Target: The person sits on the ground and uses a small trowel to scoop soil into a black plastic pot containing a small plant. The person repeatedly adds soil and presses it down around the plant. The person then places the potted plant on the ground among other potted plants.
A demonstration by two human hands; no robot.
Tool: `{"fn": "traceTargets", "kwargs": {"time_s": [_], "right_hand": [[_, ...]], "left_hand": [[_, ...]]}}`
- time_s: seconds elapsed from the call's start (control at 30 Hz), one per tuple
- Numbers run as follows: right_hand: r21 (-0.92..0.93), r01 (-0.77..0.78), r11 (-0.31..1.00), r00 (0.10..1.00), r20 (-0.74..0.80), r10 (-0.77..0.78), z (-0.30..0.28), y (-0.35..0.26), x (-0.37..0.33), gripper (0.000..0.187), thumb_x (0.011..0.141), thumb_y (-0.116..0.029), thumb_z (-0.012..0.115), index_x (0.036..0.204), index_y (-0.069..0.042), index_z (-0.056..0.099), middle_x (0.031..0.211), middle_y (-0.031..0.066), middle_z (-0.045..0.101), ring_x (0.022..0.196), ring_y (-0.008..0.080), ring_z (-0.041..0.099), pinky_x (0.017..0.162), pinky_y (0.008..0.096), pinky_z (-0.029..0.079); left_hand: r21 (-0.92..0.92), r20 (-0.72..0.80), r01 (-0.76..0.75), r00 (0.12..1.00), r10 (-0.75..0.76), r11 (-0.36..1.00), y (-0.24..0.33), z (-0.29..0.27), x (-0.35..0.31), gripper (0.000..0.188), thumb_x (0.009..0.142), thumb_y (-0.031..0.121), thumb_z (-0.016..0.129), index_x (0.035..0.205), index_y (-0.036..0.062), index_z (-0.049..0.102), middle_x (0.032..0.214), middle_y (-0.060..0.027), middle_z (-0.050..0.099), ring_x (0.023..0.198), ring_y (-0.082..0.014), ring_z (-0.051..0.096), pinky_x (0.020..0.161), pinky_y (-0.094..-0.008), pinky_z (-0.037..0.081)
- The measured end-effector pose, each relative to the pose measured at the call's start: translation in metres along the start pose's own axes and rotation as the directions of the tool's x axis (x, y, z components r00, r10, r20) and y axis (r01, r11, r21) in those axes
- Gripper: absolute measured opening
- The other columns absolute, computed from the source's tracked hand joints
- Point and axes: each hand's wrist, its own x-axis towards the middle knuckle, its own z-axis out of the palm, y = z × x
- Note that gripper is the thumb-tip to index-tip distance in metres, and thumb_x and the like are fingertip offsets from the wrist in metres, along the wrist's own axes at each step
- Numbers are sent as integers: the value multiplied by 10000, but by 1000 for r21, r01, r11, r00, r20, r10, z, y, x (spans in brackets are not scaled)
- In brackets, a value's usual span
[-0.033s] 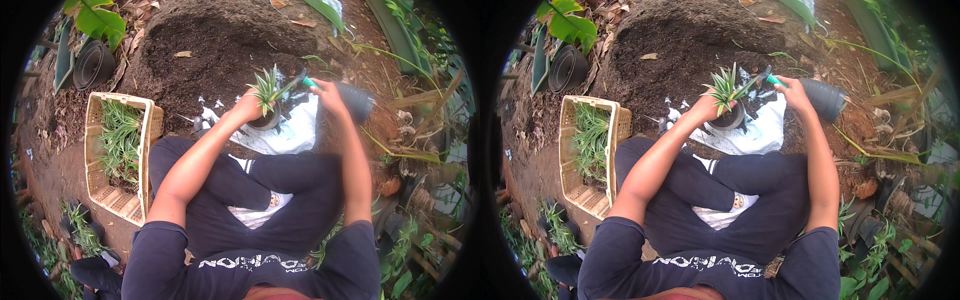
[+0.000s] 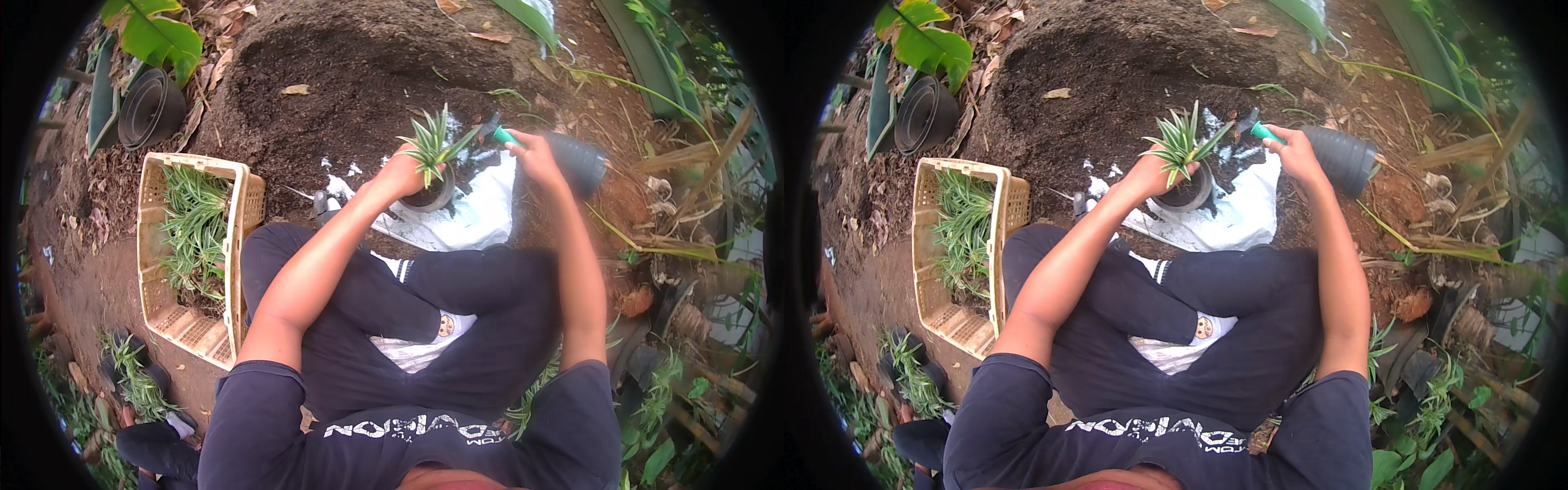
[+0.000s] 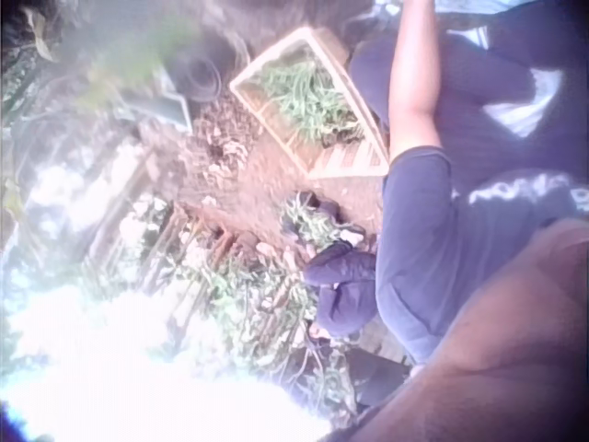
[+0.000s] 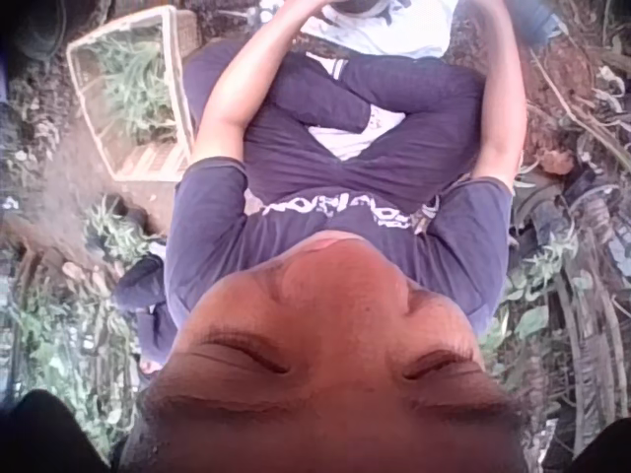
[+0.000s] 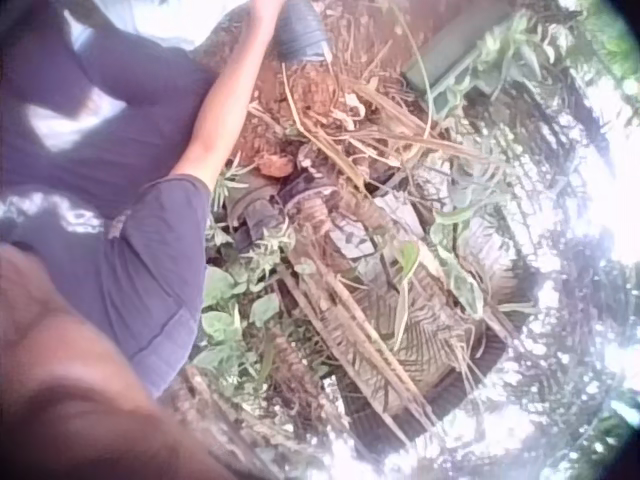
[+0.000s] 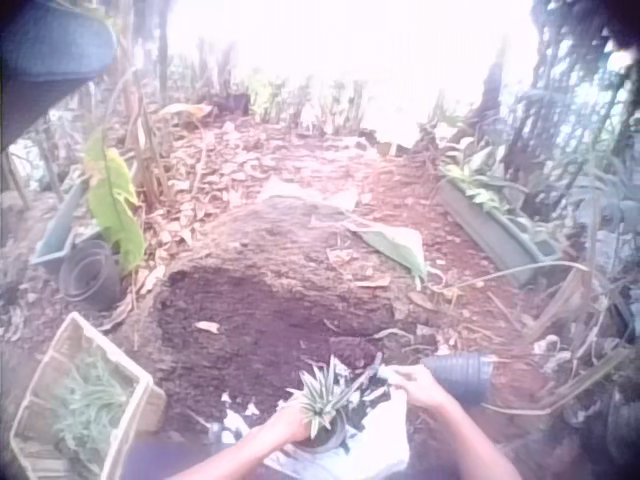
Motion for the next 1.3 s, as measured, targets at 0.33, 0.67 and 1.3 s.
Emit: {"fn": "traceTargets", "kwargs": {"time_s": [0.33, 0.67, 1.3], "right_hand": [[-119, 28, 992, 976, -212, -53, 45, 45, -4, 426, 954, -181, 712, 1374, -114, 684, 1121, 207, 767, 1020, 292, 752, 909, 399, 542], [28, 59, 998, 978, -202, -52, 57, 37, 3, 401, 974, -141, 706, 1371, -91, 693, 961, 82, 774, 849, 137, 666, 813, 343, 526], [100, -1, 995, 991, -131, 15, 112, 30, -16, 397, 967, -174, 717, 1347, -59, 694, 1049, 188, 780, 950, 223, 740, 874, 369, 543]], "left_hand": [[24, 62, 115, 991, -117, 993, -6, 4, 1, 221, 981, 203, 676, 1030, -13, 672, 915, -221, 683, 847, -407, 648, 771, -490, 512], [-95, -11, 217, 976, -219, 972, 2, 8, 0, 201, 1006, 176, 654, 975, -22, 647, 749, -157, 657, 649, -275, 650, 626, -440, 514], [10, -78, 105, 991, -104, 994, -2, 13, -3, 235, 984, 124, 636, 1192, 33, 699, 999, -190, 700, 962, -388, 690, 846, -467, 538]]}}
